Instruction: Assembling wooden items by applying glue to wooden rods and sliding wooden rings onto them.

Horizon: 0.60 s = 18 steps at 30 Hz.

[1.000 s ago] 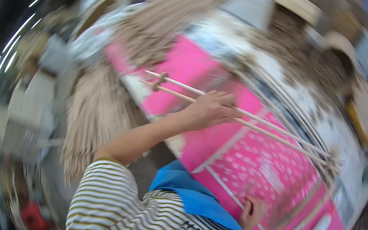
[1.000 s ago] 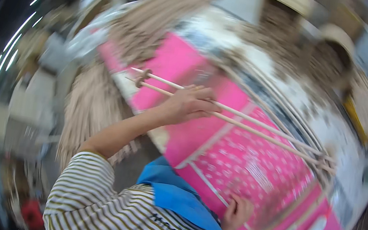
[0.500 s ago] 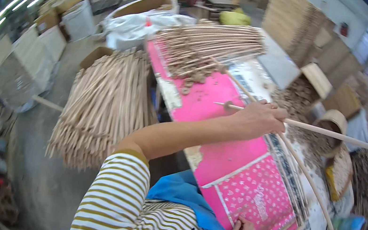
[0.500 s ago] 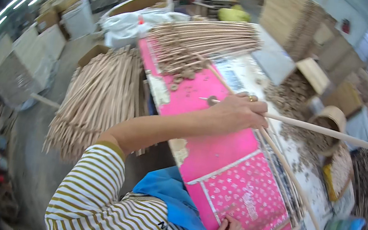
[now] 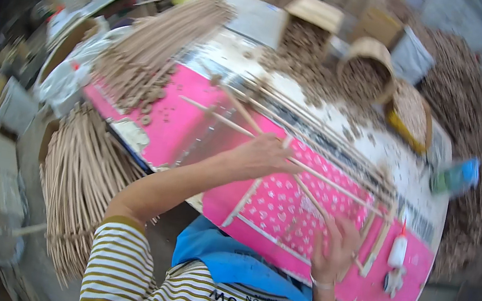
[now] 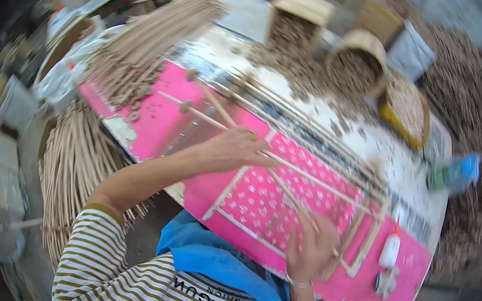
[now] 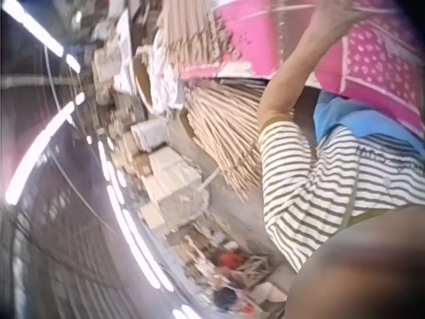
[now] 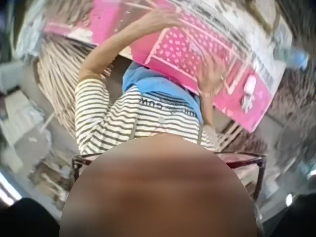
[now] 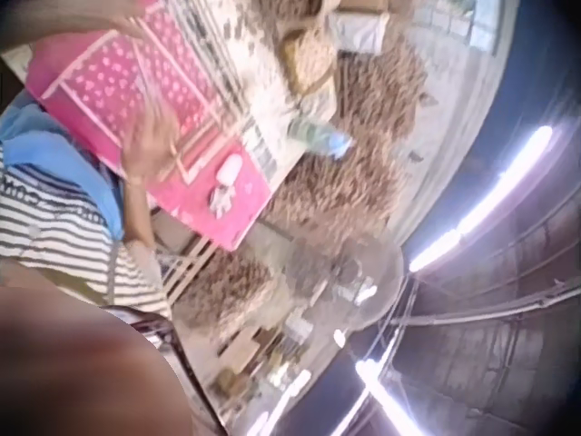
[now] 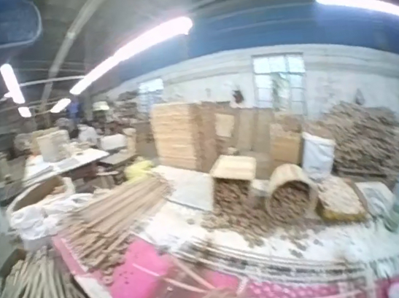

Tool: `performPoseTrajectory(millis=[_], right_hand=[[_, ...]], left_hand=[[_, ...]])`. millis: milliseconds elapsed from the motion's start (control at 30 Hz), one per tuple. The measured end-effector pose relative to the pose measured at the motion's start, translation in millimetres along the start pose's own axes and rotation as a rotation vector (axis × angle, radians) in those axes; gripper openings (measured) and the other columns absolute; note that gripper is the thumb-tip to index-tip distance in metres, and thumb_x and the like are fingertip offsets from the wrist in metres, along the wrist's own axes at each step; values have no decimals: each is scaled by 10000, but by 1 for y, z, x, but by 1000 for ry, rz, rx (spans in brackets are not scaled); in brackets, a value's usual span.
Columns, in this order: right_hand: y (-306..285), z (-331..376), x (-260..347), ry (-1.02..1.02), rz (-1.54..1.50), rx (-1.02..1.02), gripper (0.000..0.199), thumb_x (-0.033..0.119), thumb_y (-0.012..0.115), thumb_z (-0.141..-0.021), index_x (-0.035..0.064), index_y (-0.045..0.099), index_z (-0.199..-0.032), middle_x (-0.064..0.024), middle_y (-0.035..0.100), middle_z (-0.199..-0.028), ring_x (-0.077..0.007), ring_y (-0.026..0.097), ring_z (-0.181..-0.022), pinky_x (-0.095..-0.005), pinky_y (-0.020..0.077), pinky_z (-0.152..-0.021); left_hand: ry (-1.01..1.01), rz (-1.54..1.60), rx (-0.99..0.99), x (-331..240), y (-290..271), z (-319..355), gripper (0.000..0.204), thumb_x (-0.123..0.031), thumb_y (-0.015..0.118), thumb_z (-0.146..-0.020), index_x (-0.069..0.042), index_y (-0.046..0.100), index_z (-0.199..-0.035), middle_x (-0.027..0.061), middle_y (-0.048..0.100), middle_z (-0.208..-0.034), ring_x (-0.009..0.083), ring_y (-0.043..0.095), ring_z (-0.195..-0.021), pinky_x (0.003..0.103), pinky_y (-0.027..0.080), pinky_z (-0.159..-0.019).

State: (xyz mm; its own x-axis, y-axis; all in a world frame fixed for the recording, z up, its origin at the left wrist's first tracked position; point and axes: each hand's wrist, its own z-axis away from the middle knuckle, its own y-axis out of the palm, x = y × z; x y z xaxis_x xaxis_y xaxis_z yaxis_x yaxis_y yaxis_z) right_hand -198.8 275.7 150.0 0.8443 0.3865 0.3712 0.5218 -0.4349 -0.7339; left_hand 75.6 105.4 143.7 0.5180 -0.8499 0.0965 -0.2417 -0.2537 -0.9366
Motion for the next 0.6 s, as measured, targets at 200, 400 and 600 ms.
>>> performPoseTrajectory(millis=[200,400,600], right_hand=[[80,-42,-20,96,164,359,922,226,811,-790,117,392,-1604,-173,382,-1637,-376,320,-1538,-634,142,-1272],[113,-54,-63,247,159,557,517,136,777,-800,137,663,-1304,-74,692,-1253,-274,625,-1235,-551,351,-1180],[120,-64,-111,255,-53,462,285,163,732,-873,200,718,-1155,-51,690,-938,-282,682,-910,-444,559,-781]], left_hand=[[-138,362,207,17,10,8,806,49,532,-873,-267,433,-1608,98,688,-986,313,658,-920,439,505,-853],[-179,542,271,41,31,-3,658,73,553,-868,-181,570,-1474,136,750,-1009,356,677,-902,481,517,-880],[-281,636,263,51,57,-17,597,24,619,-872,-166,598,-1437,130,739,-1009,348,687,-948,483,533,-878]])
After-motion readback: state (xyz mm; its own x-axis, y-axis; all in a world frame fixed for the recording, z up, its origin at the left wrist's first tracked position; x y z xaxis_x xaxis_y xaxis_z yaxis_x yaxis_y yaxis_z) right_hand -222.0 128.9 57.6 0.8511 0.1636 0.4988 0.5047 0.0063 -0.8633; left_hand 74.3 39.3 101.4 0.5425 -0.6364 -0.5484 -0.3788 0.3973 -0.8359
